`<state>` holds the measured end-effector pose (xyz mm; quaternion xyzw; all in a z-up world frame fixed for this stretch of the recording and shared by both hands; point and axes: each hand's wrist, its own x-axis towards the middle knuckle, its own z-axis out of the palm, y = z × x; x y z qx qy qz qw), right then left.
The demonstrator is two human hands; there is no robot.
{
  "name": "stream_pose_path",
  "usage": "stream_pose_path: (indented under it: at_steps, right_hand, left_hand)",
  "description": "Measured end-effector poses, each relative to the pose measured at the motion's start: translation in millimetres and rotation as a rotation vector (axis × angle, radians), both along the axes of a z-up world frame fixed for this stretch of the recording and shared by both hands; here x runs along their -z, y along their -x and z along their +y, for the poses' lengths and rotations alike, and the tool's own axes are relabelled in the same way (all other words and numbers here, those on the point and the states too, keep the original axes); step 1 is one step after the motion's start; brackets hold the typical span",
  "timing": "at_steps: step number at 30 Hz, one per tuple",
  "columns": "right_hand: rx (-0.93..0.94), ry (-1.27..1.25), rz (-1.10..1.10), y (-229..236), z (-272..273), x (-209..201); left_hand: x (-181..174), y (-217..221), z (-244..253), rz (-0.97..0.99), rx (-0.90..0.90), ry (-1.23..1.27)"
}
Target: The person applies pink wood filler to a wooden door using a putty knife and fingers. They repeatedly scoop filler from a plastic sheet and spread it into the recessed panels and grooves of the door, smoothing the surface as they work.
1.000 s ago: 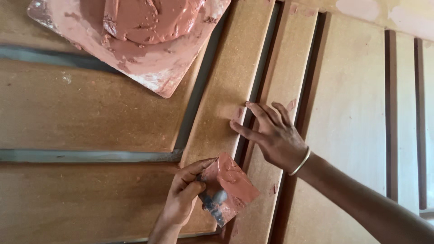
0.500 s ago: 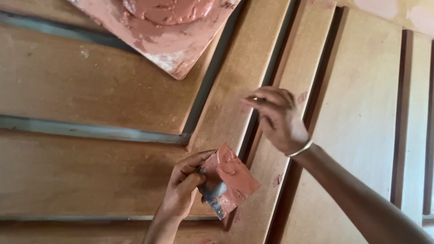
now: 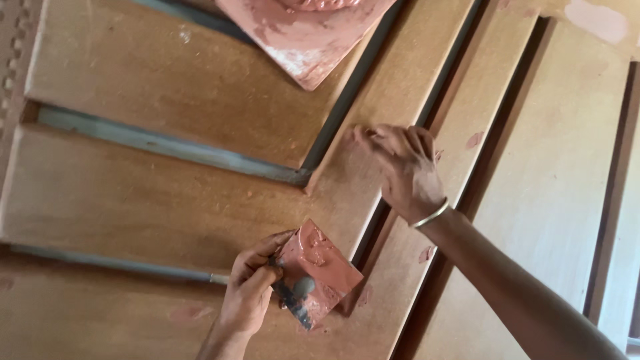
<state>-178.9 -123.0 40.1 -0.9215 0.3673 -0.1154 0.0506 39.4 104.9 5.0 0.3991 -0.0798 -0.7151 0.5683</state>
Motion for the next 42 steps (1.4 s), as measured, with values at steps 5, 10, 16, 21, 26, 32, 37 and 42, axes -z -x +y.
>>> stream_pose_path:
  at_steps: [5, 10, 16, 21, 26, 32, 37, 42]
  right_hand:
    - [-0.009, -0.082, -0.108, 10, -3, 5]
    - [0.013, -0.251, -0.261, 12, 37, -4]
    - [-0.235, -0.329, -0.132, 20, 117, -30]
    - [-0.254, -0.284, 0.033, 23, 155, -37]
    - [-0.27, -0.135, 0.21, 21, 172, -35]
    - [-0.262, -0.234, 0.145, 28, 163, -34]
    - [-0.269, -0.247, 0.09, 28, 166, -42]
    - [-0.289, -0.29, -0.081, 14, 183, -71]
  left_hand:
    - [0, -6, 21, -0.012, -0.145, -0.008]
    - [-2, -17, 46, -0.024, -0.227, -0.019]
    - [-9, -25, 81, -0.081, -0.285, 0.043]
    - [-10, -20, 103, -0.028, -0.295, 0.006]
    - [-7, -15, 111, -0.084, -0.242, 0.145]
    - [-17, -5, 114, -0.073, -0.05, 0.067]
    - [-33, -8, 104, -0.173, 0.139, 0.0]
    - [-56, -16, 76, -0.308, 0.487, -0.038]
